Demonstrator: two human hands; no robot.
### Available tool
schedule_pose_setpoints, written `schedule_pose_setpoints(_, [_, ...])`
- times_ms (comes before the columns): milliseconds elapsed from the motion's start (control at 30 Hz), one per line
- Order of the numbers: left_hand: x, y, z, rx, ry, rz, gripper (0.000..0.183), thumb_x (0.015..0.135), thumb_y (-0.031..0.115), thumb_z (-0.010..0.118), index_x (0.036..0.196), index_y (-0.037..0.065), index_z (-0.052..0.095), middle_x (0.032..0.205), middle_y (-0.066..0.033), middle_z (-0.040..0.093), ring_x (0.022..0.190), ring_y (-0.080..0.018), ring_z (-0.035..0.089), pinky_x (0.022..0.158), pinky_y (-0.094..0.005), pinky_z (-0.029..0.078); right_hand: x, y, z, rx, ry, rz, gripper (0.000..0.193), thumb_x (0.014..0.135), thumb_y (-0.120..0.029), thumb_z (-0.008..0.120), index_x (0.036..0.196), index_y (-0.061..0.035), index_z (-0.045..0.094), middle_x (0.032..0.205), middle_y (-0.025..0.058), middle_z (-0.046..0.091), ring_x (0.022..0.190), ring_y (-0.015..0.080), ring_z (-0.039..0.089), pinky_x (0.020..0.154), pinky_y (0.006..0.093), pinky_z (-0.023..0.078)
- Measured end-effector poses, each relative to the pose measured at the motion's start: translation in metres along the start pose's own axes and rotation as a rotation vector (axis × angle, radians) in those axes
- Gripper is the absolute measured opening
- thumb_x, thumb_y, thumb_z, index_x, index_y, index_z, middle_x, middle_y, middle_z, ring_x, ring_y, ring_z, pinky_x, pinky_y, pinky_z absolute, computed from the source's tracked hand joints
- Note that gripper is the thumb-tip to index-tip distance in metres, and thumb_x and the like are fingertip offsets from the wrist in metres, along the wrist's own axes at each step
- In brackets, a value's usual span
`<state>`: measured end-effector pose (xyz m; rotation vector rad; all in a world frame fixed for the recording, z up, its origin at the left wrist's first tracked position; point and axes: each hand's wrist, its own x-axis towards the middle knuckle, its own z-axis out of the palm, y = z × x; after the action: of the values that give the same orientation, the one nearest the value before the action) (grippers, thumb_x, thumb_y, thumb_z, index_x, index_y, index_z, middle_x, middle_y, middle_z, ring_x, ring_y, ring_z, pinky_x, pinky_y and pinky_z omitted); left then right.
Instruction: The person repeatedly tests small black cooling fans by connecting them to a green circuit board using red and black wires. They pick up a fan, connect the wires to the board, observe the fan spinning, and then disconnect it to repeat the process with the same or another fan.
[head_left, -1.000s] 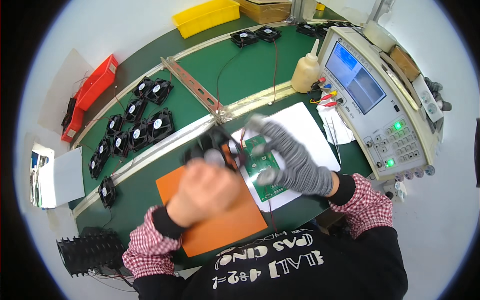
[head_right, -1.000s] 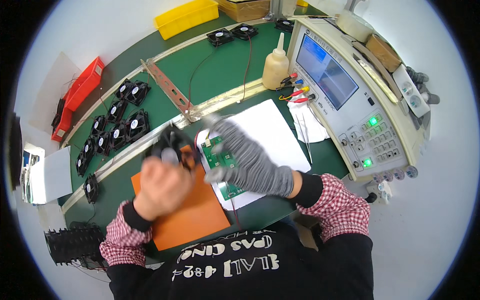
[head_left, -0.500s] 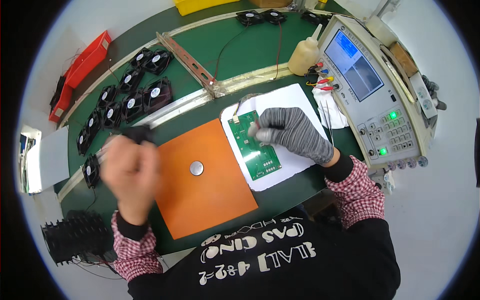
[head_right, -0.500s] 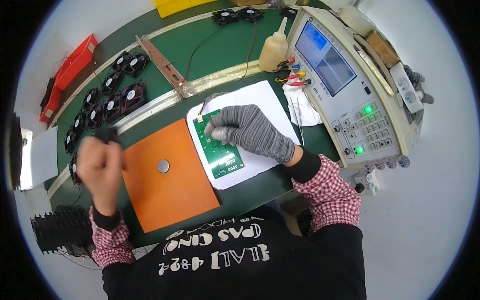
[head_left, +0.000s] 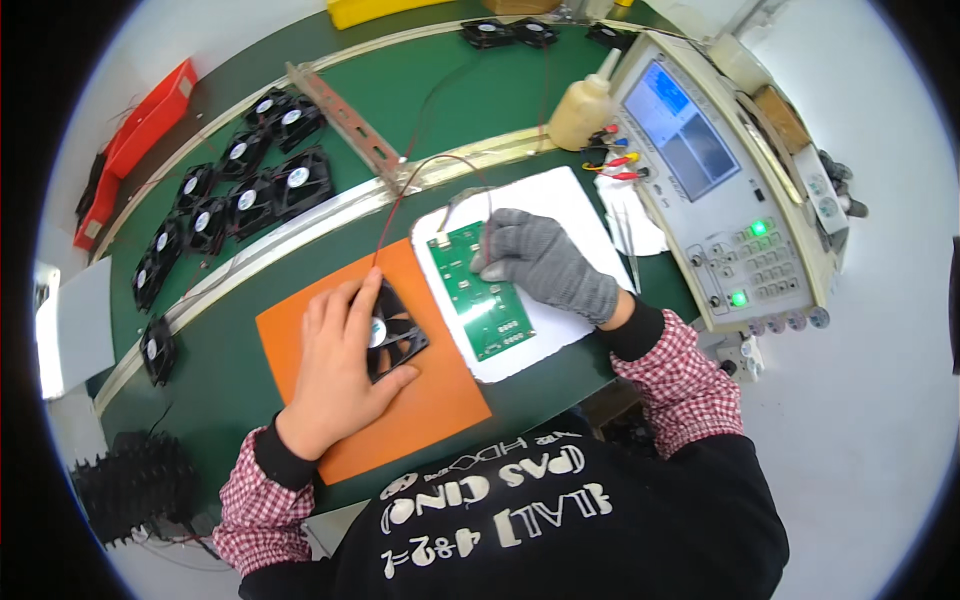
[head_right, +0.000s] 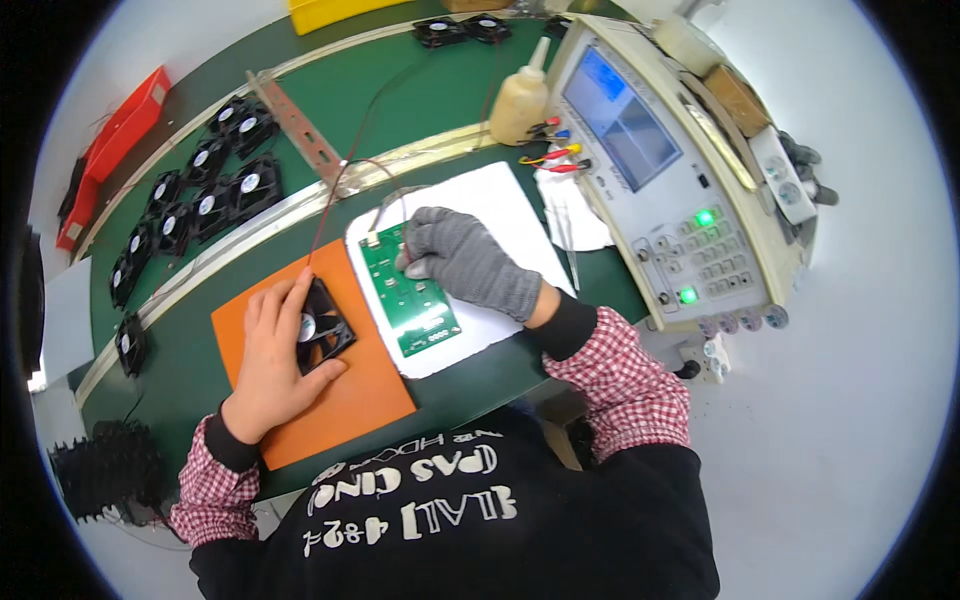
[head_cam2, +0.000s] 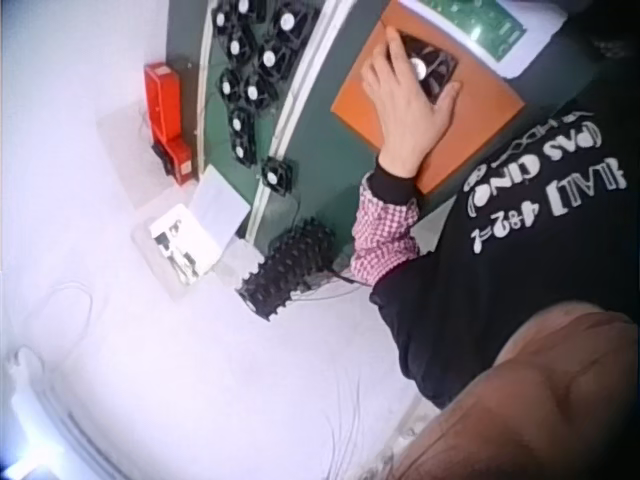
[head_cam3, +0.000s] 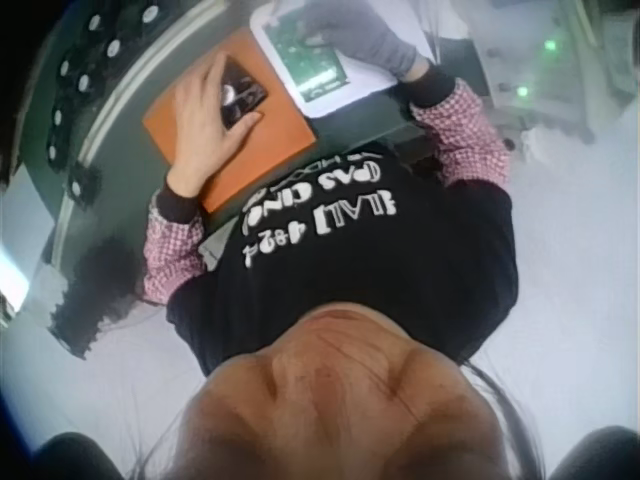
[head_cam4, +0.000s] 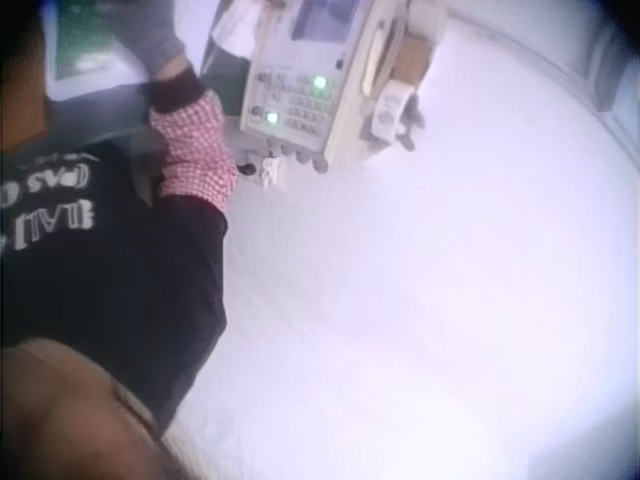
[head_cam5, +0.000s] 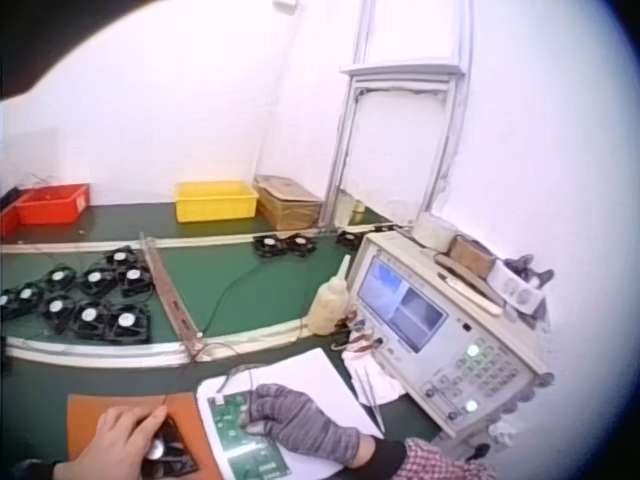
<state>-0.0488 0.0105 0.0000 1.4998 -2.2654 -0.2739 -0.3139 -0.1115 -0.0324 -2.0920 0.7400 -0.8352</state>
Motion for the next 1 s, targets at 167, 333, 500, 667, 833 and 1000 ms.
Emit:
schedule_pose_setpoints(167, [0.000, 0.006, -0.008, 0.022, 0.149, 0.060, 0.091, 0.060, 0.018, 0.085, 0.138, -0.002, 0.044, 0.122, -0.0189, 0.052, 0.112, -0.0383, 0.048, 0.097, -0.0458, 0.037, 0.003, 0.000, 0.001, -0.119, -0.075, 0.029, 0.014, 0.071, -0.002, 0.074, 0.084, -0.0028, 0.070, 0.089, 0.0069, 0.063, 0.089, 0.0243, 0.062, 0.083, 0.0352, 0.051])
schedule_pose_setpoints(333, [-0.051, 0.034, -0.055, 0.225, 0.505, 0.397, 0.046, 0.090, 0.042, 0.060, 0.102, -0.002, 0.058, 0.106, -0.0186, 0.062, 0.094, -0.0299, 0.058, 0.074, -0.0396, 0.046, 0.000, 0.003, -0.001, -0.012, -0.061, 0.100, 0.016, 0.071, -0.001, 0.075, 0.086, -0.0041, 0.072, 0.089, 0.0076, 0.063, 0.088, 0.0240, 0.063, 0.083, 0.0329, 0.051])
schedule_pose_setpoints(500, [-0.071, 0.027, -0.059, -1.173, 0.093, 0.006, 0.051, 0.098, 0.048, 0.047, 0.101, -0.002, 0.048, 0.078, -0.0165, 0.058, 0.065, -0.0261, 0.056, 0.056, -0.0345, 0.045, -0.001, -0.002, 0.000, -0.048, -0.055, 0.034, 0.016, 0.073, 0.000, 0.074, 0.087, -0.0044, 0.073, 0.087, 0.0082, 0.063, 0.087, 0.0223, 0.062, 0.081, 0.0313, 0.051])
schedule_pose_setpoints(667, [-0.036, 0.027, -0.076, -1.529, -0.275, -0.115, 0.055, 0.097, 0.050, 0.048, 0.108, -0.003, 0.049, 0.073, -0.0188, 0.059, 0.054, -0.0287, 0.057, 0.048, -0.0389, 0.046, -0.003, 0.002, 0.002, -0.053, -0.045, -0.005, 0.015, 0.072, -0.001, 0.075, 0.087, -0.0045, 0.072, 0.088, 0.0077, 0.063, 0.086, 0.0225, 0.062, 0.081, 0.0323, 0.051])
schedule_pose_setpoints(833, [-0.055, 0.063, -0.078, -0.071, 0.452, -0.161, 0.023, 0.091, 0.021, 0.060, 0.097, -0.001, 0.060, 0.084, -0.0185, 0.062, 0.075, -0.0303, 0.063, 0.068, -0.0352, 0.052, -0.005, 0.005, -0.002, -0.072, -0.033, 0.047, 0.013, 0.072, -0.002, 0.076, 0.084, -0.0036, 0.070, 0.087, 0.0079, 0.062, 0.087, 0.0242, 0.062, 0.081, 0.0339, 0.050])
schedule_pose_setpoints(1000, [-0.026, 0.032, -0.046, 0.624, 0.869, 0.638, 0.035, 0.098, 0.029, 0.052, 0.121, 0.003, 0.048, 0.109, -0.0206, 0.063, 0.087, -0.0297, 0.063, 0.072, -0.0394, 0.053, -0.001, 0.004, 0.004, -0.101, -0.028, -0.013, 0.014, 0.071, -0.004, 0.076, 0.083, -0.0042, 0.069, 0.085, 0.0089, 0.062, 0.088, 0.0262, 0.062, 0.081, 0.0361, 0.051])
